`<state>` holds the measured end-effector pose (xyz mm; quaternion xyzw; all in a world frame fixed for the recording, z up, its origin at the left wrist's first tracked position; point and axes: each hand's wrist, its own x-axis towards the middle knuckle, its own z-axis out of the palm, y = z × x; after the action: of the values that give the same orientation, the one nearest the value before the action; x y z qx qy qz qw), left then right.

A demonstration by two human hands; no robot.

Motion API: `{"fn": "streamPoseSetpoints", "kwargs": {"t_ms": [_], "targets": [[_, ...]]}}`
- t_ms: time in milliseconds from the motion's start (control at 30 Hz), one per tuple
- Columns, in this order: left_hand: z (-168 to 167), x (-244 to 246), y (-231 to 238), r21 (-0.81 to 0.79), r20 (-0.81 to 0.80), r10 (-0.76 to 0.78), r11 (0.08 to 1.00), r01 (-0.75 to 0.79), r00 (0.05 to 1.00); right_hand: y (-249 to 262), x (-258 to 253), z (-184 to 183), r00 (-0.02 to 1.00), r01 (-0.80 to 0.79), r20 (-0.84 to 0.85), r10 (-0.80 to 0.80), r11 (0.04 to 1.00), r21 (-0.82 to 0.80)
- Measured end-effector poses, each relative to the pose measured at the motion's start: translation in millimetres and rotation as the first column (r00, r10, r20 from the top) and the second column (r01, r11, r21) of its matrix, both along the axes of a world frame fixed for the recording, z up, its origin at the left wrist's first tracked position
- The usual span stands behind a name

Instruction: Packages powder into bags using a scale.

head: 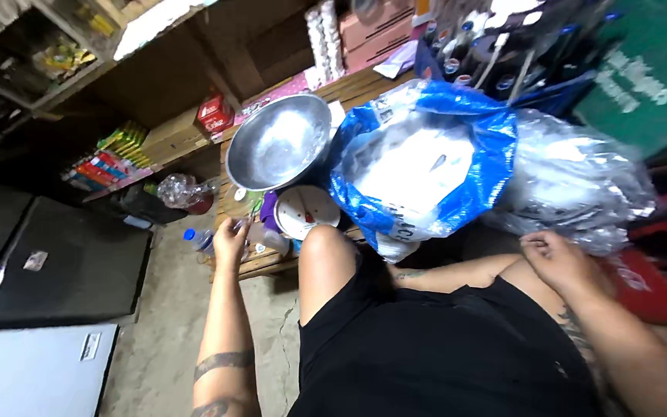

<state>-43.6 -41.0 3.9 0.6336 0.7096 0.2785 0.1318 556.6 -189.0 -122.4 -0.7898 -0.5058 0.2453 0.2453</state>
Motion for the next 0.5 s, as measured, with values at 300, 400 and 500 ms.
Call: {"fn": "streamPoseSetpoints", "kwargs": {"t_ms": [300,400,500], "targets": [[-36.2,4.5,-6.5,0.147,0.431,0.045,0.982,-0.119,0.901,3.1,2.1,-7.6,0.998,0.056,-0.029,-0.056,0.998,-0.006],[-41.1,13.8,-12.3,0.155,0.510,0.062,0.974,-0.163,0.858,2.2,2.1,-5.6,0.998,0.056,-0.016,-0.056,0.998,-0.024],[-50.4,15.1,-10.9,0.165,0.620,0.065,0.963,-0.211,0.782,2.6,3.8,-10.0,0.998,0.056,-0.026,-0.057,0.998,-0.022]]}}
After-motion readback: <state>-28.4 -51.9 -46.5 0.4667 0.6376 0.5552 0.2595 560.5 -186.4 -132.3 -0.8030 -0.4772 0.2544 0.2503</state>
